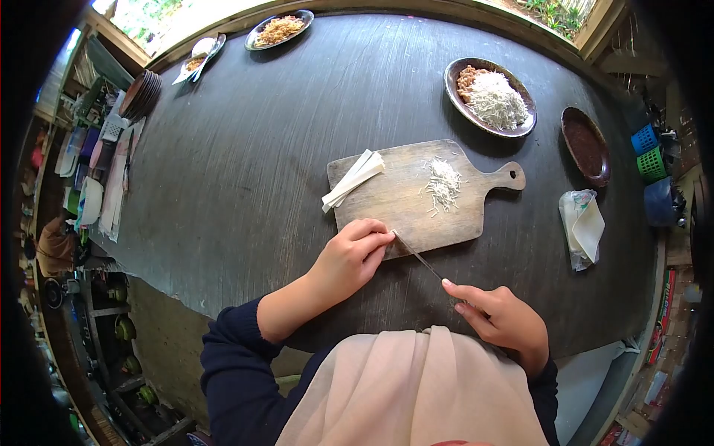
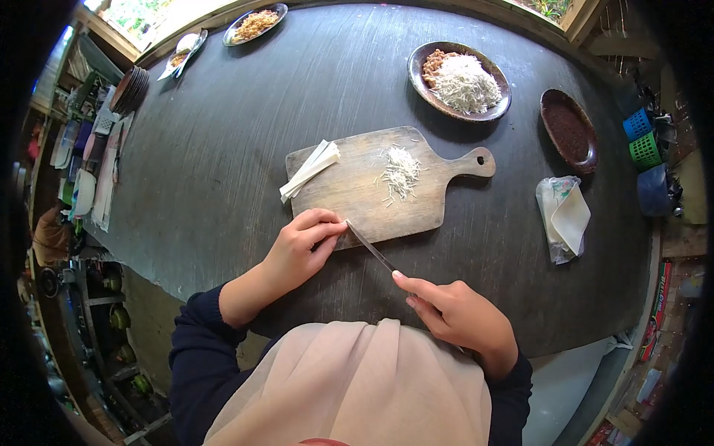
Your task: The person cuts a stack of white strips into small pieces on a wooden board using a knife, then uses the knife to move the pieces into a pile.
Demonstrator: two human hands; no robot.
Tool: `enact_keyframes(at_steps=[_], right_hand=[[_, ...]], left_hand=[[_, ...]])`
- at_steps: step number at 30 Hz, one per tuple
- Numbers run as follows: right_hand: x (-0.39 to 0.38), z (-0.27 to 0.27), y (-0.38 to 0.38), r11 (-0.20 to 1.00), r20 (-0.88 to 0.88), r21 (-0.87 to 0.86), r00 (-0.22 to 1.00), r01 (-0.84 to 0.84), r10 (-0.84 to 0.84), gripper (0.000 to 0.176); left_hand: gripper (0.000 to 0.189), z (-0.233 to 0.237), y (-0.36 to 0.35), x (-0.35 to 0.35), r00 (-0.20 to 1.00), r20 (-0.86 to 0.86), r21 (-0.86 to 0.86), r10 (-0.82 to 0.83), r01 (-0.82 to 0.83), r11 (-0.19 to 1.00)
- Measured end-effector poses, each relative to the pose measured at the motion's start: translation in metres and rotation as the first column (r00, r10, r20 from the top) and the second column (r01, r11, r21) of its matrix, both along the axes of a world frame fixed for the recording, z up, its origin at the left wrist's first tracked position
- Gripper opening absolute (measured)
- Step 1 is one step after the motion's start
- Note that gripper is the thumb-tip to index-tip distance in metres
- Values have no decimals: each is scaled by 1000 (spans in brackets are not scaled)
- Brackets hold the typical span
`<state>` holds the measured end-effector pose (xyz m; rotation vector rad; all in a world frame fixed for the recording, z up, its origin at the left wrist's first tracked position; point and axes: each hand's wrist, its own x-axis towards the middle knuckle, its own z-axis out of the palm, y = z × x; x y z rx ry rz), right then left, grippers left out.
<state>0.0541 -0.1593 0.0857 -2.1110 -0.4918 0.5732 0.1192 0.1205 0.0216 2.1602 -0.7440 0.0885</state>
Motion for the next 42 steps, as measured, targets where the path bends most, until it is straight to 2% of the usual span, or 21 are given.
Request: enact_keyframes(at_steps=[4, 9, 16, 18, 27, 37, 42], right_hand=[[-1, -1, -2, 1000, 20, 19, 1000, -2, 2, 41], [3, 3, 0, 1000, -91, -10, 996, -2, 1, 40], [2, -4, -3, 998, -49, 46, 998, 41, -39, 38], [2, 4, -12, 1000, -121, 28, 993, 3, 0, 38], [1, -1, -1, 1000, -30, 10, 1000, 9, -8, 39], [2, 0, -1, 999, -34, 31, 999, 24, -23, 41], [6, -3, 1, 996, -98, 76, 994, 44, -37, 39]], left_hand=[[19, -1, 0, 0, 1000, -7, -7, 6, -6, 1000], [19, 0, 0, 0, 1000, -2, -4, 3, -3, 1000], [19, -1, 0, 0, 1000, -2, 5, 1, -1, 1000], [19, -1, 0, 0, 1000, 15, 9, 4, -4, 1000], [17, -3, -1, -1, 999, 43, 6, 17, -17, 1000], [18, -5, 0, -1, 998, 65, -1, 17, -17, 1000], [18, -2, -1, -1, 998, 57, 1, 16, -16, 1000]])
